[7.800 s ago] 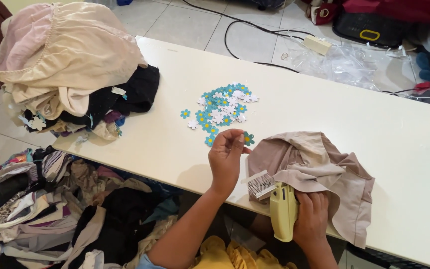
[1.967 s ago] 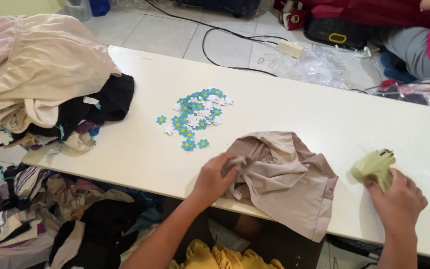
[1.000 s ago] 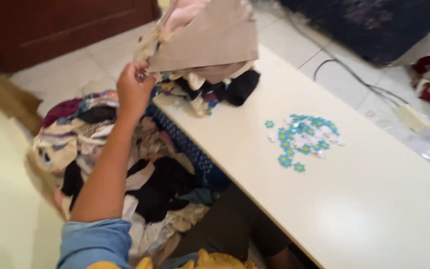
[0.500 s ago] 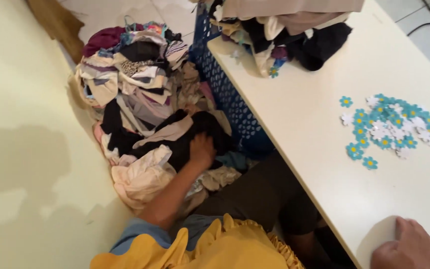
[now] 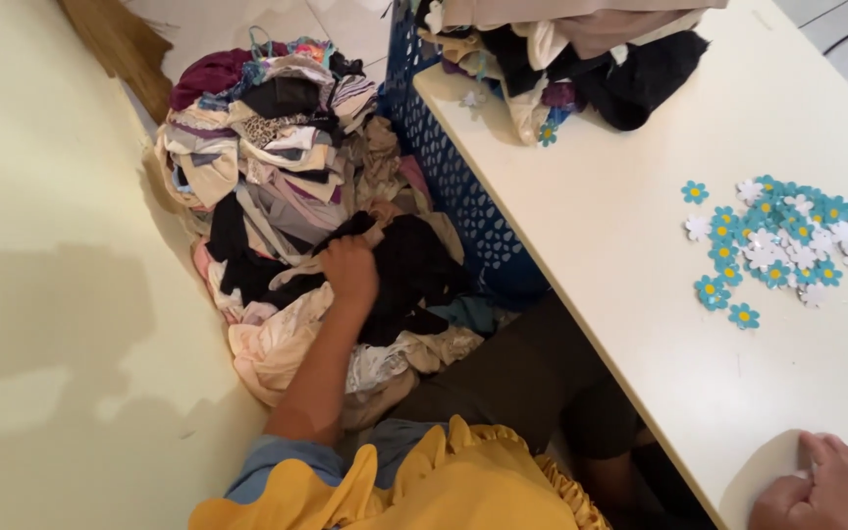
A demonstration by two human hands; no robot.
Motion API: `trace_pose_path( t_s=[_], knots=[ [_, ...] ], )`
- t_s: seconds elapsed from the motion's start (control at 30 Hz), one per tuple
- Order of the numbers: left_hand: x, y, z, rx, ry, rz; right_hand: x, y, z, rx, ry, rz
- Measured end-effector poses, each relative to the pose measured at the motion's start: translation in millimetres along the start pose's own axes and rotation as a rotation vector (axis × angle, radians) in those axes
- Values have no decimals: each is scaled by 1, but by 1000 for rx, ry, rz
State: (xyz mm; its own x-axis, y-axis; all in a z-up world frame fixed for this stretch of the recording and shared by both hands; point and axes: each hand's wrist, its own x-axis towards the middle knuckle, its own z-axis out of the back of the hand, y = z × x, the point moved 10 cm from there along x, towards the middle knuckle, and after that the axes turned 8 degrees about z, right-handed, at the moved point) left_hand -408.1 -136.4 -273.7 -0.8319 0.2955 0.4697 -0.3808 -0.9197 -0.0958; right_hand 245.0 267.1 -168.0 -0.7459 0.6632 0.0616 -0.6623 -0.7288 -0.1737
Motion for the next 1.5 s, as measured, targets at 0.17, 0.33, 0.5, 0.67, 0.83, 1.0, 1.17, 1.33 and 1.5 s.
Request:
trace_pose_path(
  t_s=[0.17, 0.33, 0.5, 0.67, 0.83, 1.0, 1.17, 1.33, 1.5],
  knots=[
    [45, 21, 58, -668, 266, 341, 4, 59, 66, 6, -86, -101],
    [84, -14, 165, -872, 327, 307, 2, 109, 126, 21, -417, 7],
    [104, -58, 284, -1104, 343, 263, 9, 114, 128, 78, -298, -92],
    [80, -131, 391, -1227, 424, -94, 10, 155, 173, 33, -547, 50],
    [23, -219, 455, -1297, 617, -364, -14, 178, 223, 443, -681, 127],
    [-47, -310, 519, -1398, 741, -776, -33, 210, 234, 1832, -243, 309],
    [-71, -378, 566, -1403, 622, -956, -85, 154, 241, 1718, -386, 56],
    [-77, -478, 565, -1408, 593, -975, -136, 57, 258, 1303, -677, -430],
    [-140, -578, 481, -1242, 310, -1170, -148, 18, 253, 456, -488, -680]
  ],
)
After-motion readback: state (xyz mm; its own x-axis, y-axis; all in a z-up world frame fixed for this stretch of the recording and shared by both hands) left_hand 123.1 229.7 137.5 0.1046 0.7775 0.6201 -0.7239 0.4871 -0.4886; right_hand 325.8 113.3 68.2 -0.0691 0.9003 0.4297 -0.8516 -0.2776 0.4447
